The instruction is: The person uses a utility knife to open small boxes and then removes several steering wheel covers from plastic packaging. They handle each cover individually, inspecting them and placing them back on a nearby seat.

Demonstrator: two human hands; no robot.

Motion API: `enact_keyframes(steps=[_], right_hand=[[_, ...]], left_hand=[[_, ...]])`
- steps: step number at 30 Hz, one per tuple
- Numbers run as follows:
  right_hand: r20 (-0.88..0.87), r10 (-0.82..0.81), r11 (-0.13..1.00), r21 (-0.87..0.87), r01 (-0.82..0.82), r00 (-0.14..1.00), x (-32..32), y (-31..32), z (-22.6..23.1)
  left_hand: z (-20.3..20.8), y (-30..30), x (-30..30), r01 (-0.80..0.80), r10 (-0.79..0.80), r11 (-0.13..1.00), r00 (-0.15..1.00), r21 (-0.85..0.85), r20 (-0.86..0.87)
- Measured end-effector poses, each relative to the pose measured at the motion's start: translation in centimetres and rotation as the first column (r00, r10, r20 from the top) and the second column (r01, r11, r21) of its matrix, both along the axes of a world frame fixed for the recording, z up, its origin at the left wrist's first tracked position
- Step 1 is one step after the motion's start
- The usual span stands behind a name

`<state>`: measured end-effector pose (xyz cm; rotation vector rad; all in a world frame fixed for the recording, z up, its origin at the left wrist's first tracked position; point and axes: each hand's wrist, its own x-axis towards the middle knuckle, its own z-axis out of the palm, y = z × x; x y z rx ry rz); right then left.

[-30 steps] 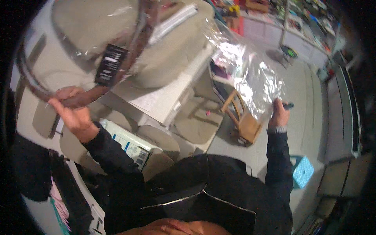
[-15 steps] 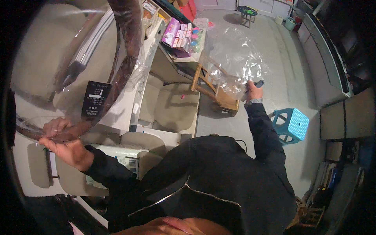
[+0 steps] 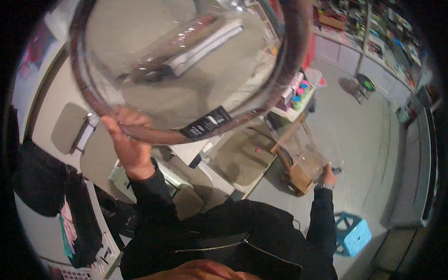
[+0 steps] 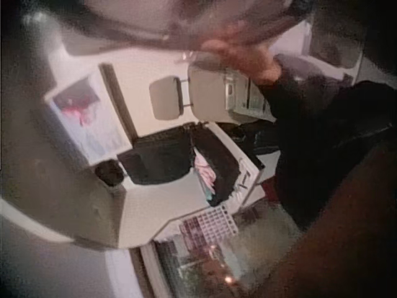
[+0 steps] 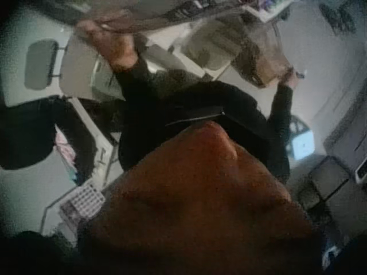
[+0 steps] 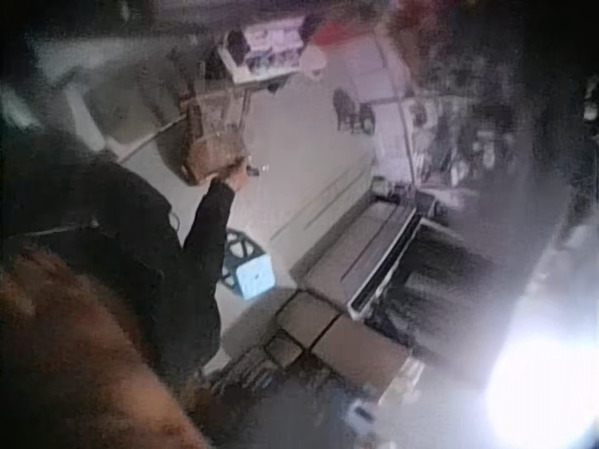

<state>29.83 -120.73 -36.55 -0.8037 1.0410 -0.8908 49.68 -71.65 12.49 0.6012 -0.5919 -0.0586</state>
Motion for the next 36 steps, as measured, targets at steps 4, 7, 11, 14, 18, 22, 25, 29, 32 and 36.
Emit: enact_keyframes(steps=[4,7,11,14,18,22,25,29,32,36], right_hand=[[-0.019,0.1,0.985,-0.14,-0.102,0.995,1.4,-1.0,2.6],[0.102,0.122,0.975,-0.199,-0.1,0.987,2.6,-0.9,5.4],[0.148,0.123,0.965,-0.249,-0.083,0.981,3.2,-0.3,8.6],[0.147,0.123,0.953,-0.292,-0.076,0.981,3.0,0.7,10.9],[0.182,0.148,0.962,-0.255,-0.099,0.972,2.4,3.6,14.2],[0.173,0.199,0.945,-0.293,-0.143,0.965,2.0,6.8,17.5],[0.175,0.231,0.911,-0.385,-0.15,0.957,2.1,9.2,20.1],[0.23,0.328,0.865,-0.463,-0.194,0.916,2.9,13.1,24.1],[0.105,0.385,0.794,-0.544,-0.271,0.917,2.0,16.3,27.2],[0.153,0.501,0.73,-0.603,-0.321,0.852,1.7,19.3,29.8]], left_hand=[[-0.1,-0.9,-0.8,-0.209,0.213,0.969,0.977,0.13,-0.019],[0.1,-0.5,-1.0,-0.24,0.243,0.963,0.97,0.123,-0.008],[1.0,1.4,-0.8,-0.292,0.293,0.953,0.956,0.083,0.0],[2.0,3.1,-0.1,-0.283,0.281,0.959,0.958,0.03,0.06],[2.4,5.3,0.4,-0.276,0.277,0.961,0.957,-0.023,0.081],[1.7,6.6,0.8,-0.233,0.234,0.971,0.972,-0.043,0.013],[1.0,7.0,0.6,-0.195,0.195,0.979,0.981,-0.054,0.005],[0.2,6.8,0.0,-0.244,0.243,0.97,0.969,-0.014,-0.033],[-0.6,6.7,-0.7,-0.246,0.247,0.968,0.969,0.046,-0.021],[-1.4,6.5,-1.4,-0.291,0.285,0.939,0.957,0.182,0.06]])
